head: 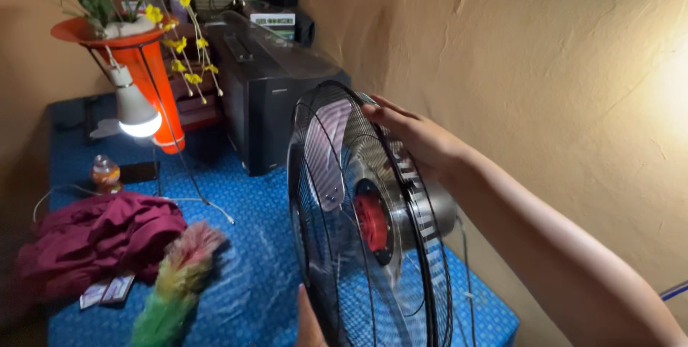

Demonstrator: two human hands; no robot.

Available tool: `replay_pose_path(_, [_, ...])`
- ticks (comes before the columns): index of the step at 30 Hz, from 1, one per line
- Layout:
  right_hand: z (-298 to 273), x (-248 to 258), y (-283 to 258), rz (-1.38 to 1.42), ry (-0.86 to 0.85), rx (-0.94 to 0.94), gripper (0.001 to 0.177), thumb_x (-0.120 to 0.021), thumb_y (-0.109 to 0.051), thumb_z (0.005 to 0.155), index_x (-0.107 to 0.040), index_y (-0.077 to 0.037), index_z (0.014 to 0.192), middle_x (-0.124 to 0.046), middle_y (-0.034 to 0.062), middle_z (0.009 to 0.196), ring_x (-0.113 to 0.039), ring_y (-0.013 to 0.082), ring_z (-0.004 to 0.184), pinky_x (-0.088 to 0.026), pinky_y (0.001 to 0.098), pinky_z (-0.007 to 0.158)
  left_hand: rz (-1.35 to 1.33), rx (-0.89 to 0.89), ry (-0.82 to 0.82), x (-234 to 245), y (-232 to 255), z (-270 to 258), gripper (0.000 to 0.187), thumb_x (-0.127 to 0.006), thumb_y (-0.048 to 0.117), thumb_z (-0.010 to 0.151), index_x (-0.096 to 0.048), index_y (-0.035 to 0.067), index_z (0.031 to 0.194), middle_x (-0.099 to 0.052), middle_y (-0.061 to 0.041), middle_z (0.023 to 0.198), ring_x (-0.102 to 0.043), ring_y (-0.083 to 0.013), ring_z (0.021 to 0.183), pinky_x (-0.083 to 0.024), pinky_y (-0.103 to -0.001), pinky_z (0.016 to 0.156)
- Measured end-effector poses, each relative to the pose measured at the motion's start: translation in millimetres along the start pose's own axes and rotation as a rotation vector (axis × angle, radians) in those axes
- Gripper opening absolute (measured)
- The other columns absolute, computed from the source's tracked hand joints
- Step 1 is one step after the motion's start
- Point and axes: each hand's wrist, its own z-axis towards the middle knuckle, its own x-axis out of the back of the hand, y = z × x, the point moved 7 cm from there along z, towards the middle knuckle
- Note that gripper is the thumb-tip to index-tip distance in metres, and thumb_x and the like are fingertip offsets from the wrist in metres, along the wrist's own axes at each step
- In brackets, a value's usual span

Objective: The person assembles a table fan by attaching the front and rear wire cages to the motor housing, securing the blades, and plugging the unit into a wall socket. The person then turns the fan on and briefly uses a duster near the running fan.

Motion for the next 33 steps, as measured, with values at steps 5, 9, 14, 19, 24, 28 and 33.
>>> replay_pose_path(5, [39.5, -3.4, 6.9, -0.096, -0.081, 0.039, 0.079, -0.063, -0.053, 0.09, -0.045, -0.014, 0.156, -0.056, 0.0085, 0.152, -0.056, 0.0206, 0.124, -0.05, 0.0368, 0.095, -0.008, -0.019, -0.012, -43.1, 0.1, -1.1, 0.079, -0.043, 0.062, 0.098, -0.041, 0.006, 0.153, -0.053, -0.013, 0.144, -0.051, -0.0309, 0.13, -0.039, -0.045, 0.111])
replay_pose_path(9, [60.0, 6.1, 4.2, -0.137, -0.072, 0.017, 0.076, -0.063, -0.051, 0.085, -0.056, -0.011, 0.149, -0.062, 0.0144, 0.143, -0.056, 0.0295, 0.127, -0.047, 0.0463, 0.098, -0.017, -0.03, 0.008, -42.0, -3.2, -1.3, 0.079, -0.043, 0.061, 0.098, -0.038, 0.006, 0.154, -0.049, -0.013, 0.147, -0.049, -0.0308, 0.132, -0.038, -0.045, 0.111])
replay_pose_path(14, [80.2, -0.2, -15.4, -0.259, -0.365, 0.316, 0.106, -0.075, -0.062, 0.077, -0.036, -0.005, 0.158, -0.053, 0.0186, 0.154, -0.046, 0.0295, 0.146, -0.036, 0.0419, 0.118, -0.023, -0.046, 0.019, -63.4, -7.9, -8.1, 0.079, -0.042, 0.059, 0.098, -0.033, 0.006, 0.156, -0.045, -0.013, 0.15, -0.048, -0.0307, 0.134, -0.037, -0.045, 0.112])
replay_pose_path(19, [36.7, -19.6, -34.7, -1.026, -0.172, 0.537, 0.126, -0.084, -0.066, 0.066, -0.025, -0.007, 0.161, -0.041, 0.0218, 0.16, -0.038, 0.0349, 0.149, -0.032, 0.0443, 0.121, -0.016, -0.075, 0.03, -69.4, 9.0, -12.7, 0.08, -0.042, 0.058, 0.098, -0.028, 0.006, 0.157, -0.04, -0.013, 0.153, -0.046, -0.0306, 0.136, -0.037, -0.044, 0.112])
replay_pose_path(24, [23.8, -63.6, -55.2, -0.96, -0.075, 0.699, 0.119, -0.089, -0.05, 0.062, -0.032, -0.013, 0.159, -0.046, 0.0208, 0.157, -0.043, 0.0363, 0.144, -0.036, 0.0427, 0.116, 0.026, -0.149, 0.057, -76.2, 14.8, -21.1, 0.081, -0.042, 0.056, 0.098, -0.024, 0.006, 0.159, -0.036, -0.014, 0.156, -0.044, -0.0305, 0.138, -0.036, -0.044, 0.113])
replay_pose_path(28, [69.3, -72.1, -68.3, -0.989, 0.033, 0.588, 0.098, -0.091, -0.053, 0.06, -0.055, -0.013, 0.142, -0.059, 0.0138, 0.146, -0.052, 0.0289, 0.141, -0.042, 0.038, 0.118, 0.231, -0.53, 0.154, -91.4, 93.7, -44.6, 0.082, -0.042, 0.055, 0.098, -0.02, 0.006, 0.16, -0.032, -0.014, 0.159, -0.043, -0.0304, 0.14, -0.035, -0.044, 0.113])
replay_pose_path(33, [72.0, -72.7, -68.5, -0.784, -0.157, 0.869, 0.085, -0.086, -0.044, 0.08, -0.05, -0.004, 0.146, -0.058, 0.0168, 0.146, -0.054, 0.0298, 0.138, -0.041, 0.0391, 0.116, 0.924, -1.281, -0.144, -195.1, 197.8, -129.9, 0.1, -0.041, 0.068, 0.099, -0.009, 0.0, 0.165, -0.009, -0.026, 0.175, -0.01, -0.0392, 0.162, -0.009, -0.048, 0.129])
